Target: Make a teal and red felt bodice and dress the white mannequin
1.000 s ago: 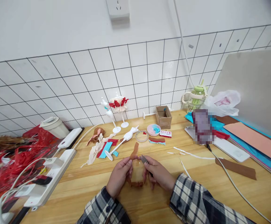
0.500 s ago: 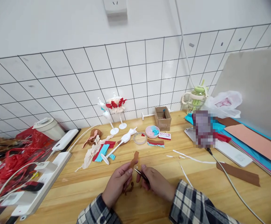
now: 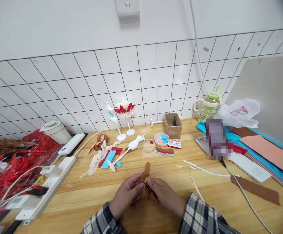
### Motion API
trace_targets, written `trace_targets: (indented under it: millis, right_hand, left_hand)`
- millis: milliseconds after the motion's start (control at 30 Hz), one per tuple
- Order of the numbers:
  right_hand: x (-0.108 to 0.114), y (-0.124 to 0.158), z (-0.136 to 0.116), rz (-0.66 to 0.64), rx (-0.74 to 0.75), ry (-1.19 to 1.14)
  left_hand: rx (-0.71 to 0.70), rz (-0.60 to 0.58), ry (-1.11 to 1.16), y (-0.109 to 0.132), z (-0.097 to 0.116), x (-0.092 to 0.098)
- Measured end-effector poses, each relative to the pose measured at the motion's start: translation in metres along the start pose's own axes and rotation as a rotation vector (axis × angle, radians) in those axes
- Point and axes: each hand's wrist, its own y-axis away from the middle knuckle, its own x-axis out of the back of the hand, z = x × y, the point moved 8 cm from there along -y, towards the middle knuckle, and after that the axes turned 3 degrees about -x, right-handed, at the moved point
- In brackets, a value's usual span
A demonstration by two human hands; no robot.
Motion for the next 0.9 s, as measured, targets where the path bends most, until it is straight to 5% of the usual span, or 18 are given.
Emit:
trace_targets:
  millis: [367, 667, 900]
  right_hand:
    - [-0.004, 0.0, 0.007, -0.037, -0.004, -0.039]
    - [-0.002, 0.002, -0.001, -0.021, -0.063, -0.149]
    - [-0.013, 0.013, 0.0, -0.036, -0.125, -0.24]
  left_hand:
    - [-0.063, -0.068, -0.032, 0.0, 0.0, -0.007]
    - [-0.121, -0.018, 0.039, 0.0, 0.008, 0.008]
    - [-0.123, -0.133, 0.037, 0.004, 0.015, -0.007]
